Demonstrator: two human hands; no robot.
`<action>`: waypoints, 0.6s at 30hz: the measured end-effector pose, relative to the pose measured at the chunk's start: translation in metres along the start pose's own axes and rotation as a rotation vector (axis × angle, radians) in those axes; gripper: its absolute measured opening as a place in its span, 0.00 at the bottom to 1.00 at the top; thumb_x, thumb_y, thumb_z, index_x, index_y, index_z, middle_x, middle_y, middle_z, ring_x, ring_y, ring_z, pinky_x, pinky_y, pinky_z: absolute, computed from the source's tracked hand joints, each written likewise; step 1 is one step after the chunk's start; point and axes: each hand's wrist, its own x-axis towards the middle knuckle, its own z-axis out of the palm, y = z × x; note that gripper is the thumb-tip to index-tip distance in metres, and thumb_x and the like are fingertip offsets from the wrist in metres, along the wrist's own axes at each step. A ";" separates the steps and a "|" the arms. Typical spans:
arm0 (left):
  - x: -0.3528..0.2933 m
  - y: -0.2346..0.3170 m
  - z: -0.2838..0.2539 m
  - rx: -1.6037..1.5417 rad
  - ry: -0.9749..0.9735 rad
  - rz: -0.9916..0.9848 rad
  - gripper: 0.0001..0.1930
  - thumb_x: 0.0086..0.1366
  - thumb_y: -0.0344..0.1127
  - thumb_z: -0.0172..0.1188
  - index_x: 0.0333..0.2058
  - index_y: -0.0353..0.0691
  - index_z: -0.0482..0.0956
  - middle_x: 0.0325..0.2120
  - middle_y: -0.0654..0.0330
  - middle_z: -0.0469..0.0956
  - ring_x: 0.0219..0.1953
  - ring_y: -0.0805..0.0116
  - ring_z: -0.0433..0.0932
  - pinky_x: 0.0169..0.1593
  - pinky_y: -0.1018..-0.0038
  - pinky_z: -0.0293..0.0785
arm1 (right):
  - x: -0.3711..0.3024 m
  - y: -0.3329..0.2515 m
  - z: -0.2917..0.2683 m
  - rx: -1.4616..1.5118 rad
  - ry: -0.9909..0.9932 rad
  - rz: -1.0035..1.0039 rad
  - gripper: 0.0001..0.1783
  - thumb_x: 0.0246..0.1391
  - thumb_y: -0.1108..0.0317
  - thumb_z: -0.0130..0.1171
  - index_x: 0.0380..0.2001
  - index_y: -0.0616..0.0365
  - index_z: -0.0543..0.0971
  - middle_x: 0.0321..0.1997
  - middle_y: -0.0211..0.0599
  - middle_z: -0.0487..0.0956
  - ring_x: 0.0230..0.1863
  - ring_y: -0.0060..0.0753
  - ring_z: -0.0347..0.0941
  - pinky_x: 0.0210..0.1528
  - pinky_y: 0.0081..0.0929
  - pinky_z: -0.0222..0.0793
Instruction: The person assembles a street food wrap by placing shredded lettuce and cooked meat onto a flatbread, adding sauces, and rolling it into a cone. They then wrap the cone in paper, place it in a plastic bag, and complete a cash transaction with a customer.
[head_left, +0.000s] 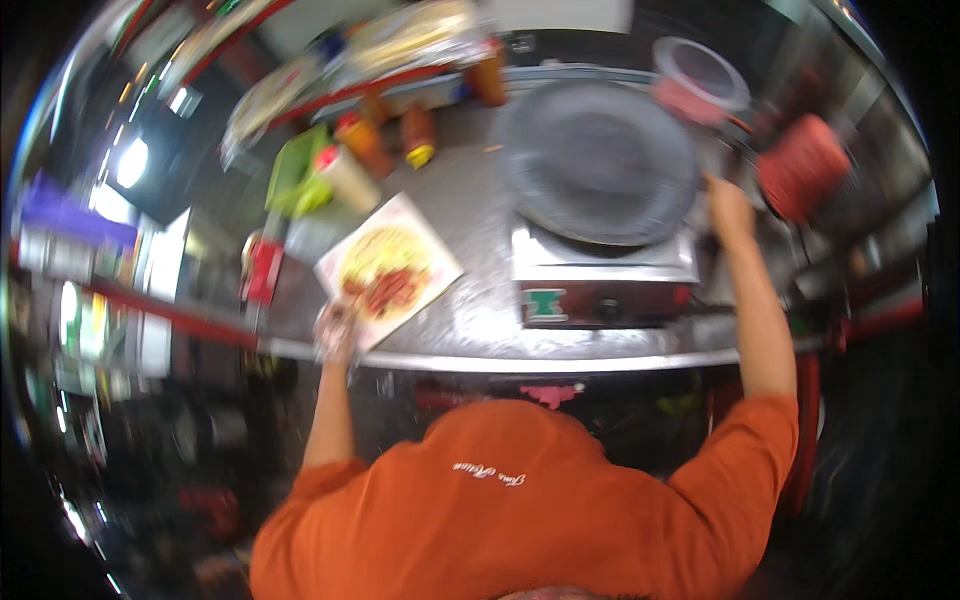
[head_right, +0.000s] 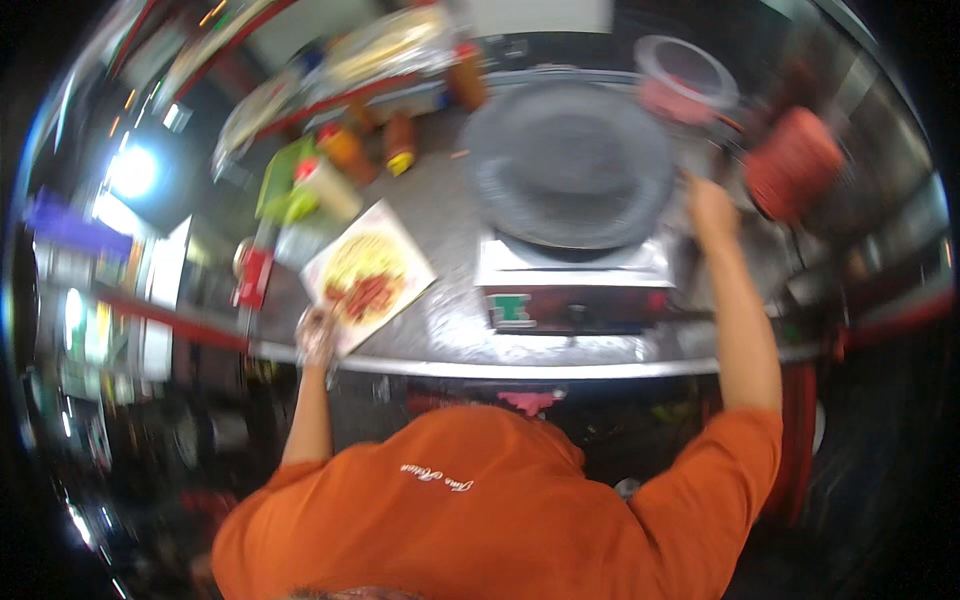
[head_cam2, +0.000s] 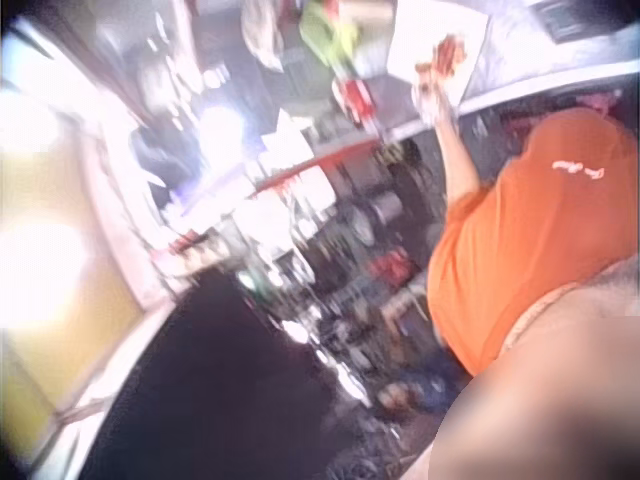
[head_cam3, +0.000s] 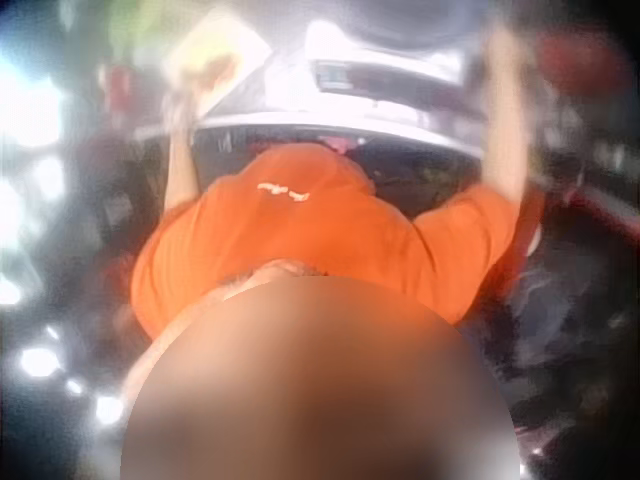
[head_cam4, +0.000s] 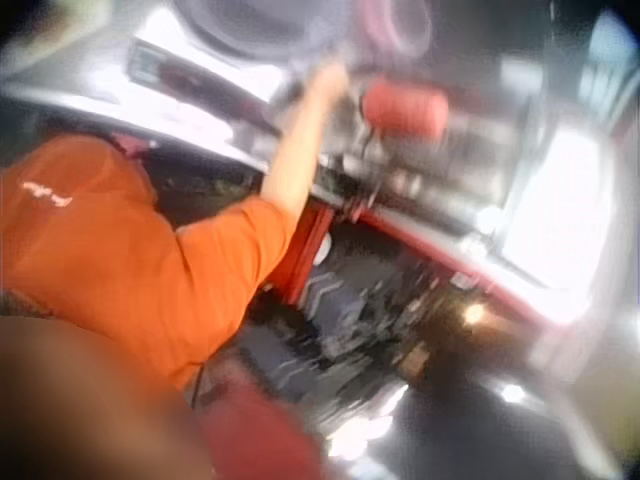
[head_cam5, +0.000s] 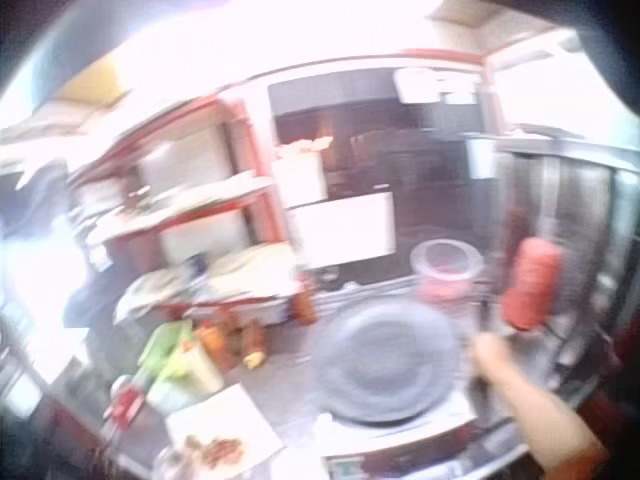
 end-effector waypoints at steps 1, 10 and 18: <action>-0.001 -0.001 0.000 -0.100 0.008 0.084 0.12 0.61 0.40 0.65 0.29 0.36 0.79 0.24 0.53 0.77 0.27 0.64 0.76 0.34 0.67 0.72 | 0.003 0.004 -0.012 -0.025 -0.017 0.055 0.22 0.67 0.57 0.40 0.56 0.40 0.79 0.43 0.52 0.83 0.46 0.59 0.79 0.49 0.53 0.72; 0.012 -0.009 -0.007 -0.246 -0.115 0.075 0.05 0.58 0.31 0.63 0.31 0.38 0.77 0.27 0.58 0.80 0.28 0.68 0.78 0.36 0.71 0.75 | -0.062 -0.135 -0.128 0.476 0.079 -0.204 0.18 0.68 0.65 0.54 0.59 0.54 0.77 0.50 0.39 0.83 0.44 0.19 0.73 0.48 0.21 0.68; 0.029 -0.022 -0.013 -0.375 -0.261 0.156 0.05 0.57 0.27 0.63 0.31 0.40 0.76 0.27 0.58 0.81 0.30 0.70 0.81 0.37 0.72 0.77 | -0.202 -0.390 0.006 0.432 -0.323 -0.525 0.21 0.60 0.65 0.59 0.56 0.36 0.79 0.29 0.43 0.78 0.31 0.47 0.77 0.37 0.39 0.73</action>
